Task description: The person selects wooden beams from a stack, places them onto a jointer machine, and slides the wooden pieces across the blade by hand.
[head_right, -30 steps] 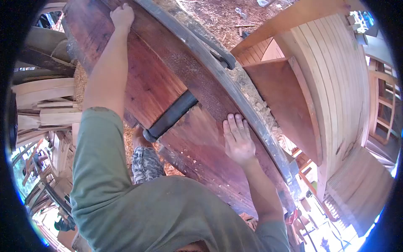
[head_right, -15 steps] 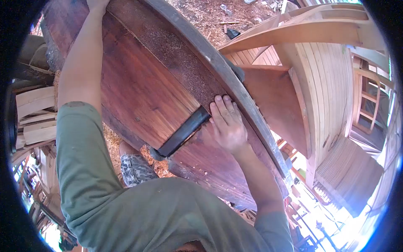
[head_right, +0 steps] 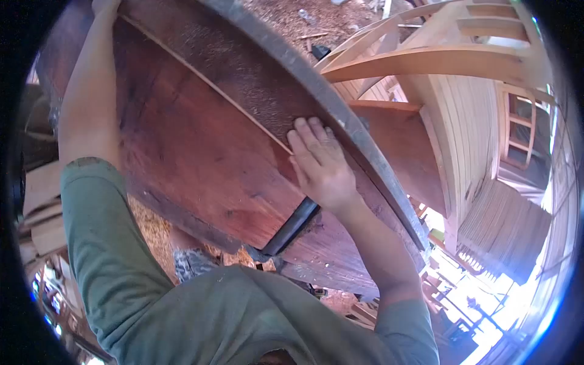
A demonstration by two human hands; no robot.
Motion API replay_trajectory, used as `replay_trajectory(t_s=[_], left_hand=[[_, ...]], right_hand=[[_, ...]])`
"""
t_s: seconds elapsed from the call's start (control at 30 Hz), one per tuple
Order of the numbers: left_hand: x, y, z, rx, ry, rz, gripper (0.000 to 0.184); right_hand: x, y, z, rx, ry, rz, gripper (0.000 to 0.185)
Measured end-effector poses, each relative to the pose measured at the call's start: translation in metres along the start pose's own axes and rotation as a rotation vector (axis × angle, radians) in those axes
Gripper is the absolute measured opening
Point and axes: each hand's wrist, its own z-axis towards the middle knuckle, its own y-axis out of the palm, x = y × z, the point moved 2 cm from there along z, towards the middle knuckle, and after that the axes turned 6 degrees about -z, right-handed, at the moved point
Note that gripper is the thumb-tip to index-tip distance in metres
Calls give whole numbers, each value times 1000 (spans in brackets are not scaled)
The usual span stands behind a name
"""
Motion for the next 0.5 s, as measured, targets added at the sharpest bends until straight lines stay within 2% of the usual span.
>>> replay_trajectory(t_s=[0.03,0.1,0.17,0.2,0.27,0.3,0.33,0.37,0.4,0.5], left_hand=[[-5,3,7,-12,21,37,37],[-68,63,51,144,-130,-546,69],[-53,72,21,179,-184,-672,74],[-35,60,-15,132,-101,-526,68],[6,54,-82,100,-126,-564,71],[43,28,-135,118,-158,-666,71],[68,27,-173,145,-243,-745,71],[87,27,-209,123,-212,-713,70],[116,14,-251,161,-249,-845,70],[167,-9,-335,131,-299,-747,62]], right_hand=[[-3,1,6,5,-4,11,49],[-6,3,8,40,10,13,46],[-4,0,9,69,-5,48,44],[-4,1,8,84,-9,49,41],[-2,3,5,122,-9,62,40],[-1,5,4,142,-17,66,39],[-1,5,3,169,-3,80,39],[-1,5,1,174,-11,94,38],[0,5,0,182,-22,104,38],[1,5,-2,271,7,162,32]])
